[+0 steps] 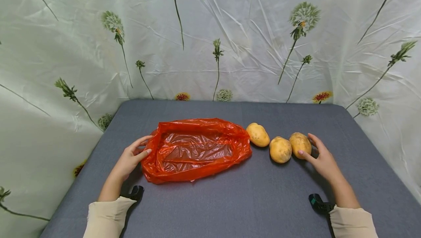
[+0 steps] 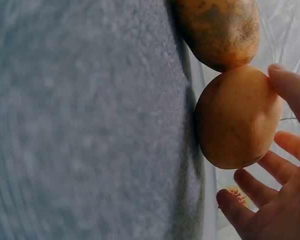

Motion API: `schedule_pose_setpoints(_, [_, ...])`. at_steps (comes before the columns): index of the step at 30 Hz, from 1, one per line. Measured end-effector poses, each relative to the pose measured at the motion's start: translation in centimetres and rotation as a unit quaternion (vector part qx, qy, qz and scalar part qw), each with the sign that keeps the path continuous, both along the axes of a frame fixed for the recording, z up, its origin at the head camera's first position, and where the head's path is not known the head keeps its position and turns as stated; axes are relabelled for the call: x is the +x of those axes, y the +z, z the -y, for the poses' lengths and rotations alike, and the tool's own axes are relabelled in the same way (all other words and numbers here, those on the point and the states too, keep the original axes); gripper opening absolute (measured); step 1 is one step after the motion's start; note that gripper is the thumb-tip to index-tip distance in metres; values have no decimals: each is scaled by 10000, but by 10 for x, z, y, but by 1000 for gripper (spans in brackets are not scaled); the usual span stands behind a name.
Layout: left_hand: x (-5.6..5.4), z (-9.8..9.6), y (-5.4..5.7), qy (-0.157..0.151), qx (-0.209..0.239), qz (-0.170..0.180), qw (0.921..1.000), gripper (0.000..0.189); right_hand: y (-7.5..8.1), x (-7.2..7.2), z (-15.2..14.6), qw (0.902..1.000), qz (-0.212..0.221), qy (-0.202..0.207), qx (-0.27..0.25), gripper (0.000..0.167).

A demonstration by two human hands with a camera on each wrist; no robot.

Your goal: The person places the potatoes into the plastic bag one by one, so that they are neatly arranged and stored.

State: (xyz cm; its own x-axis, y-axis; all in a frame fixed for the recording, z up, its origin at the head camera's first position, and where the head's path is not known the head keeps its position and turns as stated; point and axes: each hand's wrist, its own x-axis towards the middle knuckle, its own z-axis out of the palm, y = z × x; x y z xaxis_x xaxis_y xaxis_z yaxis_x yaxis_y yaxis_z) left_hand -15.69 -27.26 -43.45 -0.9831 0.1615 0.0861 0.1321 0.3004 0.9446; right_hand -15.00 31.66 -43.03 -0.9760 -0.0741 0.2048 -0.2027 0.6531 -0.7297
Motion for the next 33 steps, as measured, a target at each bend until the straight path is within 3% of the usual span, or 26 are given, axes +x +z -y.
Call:
schedule_pose_setpoints(6, [3,-2,0,54,123,23,9999,47,-7,-1,0,9991,190,-42,-382,69])
schedule_pose_setpoints(12, [2,1,-6,118,209,130,9996,48,-9,0,1,9971,287,-110,-692,67])
schedule_pose_setpoints(22, [2,1,-8,90,375,164,9991,46,-15,1,5,9932,-117,-578,-999,63])
schedule_pose_setpoints(33, [3,-1,-7,88,425,174,9989,46,-8,2,8,9918,-277,-981,-774,66])
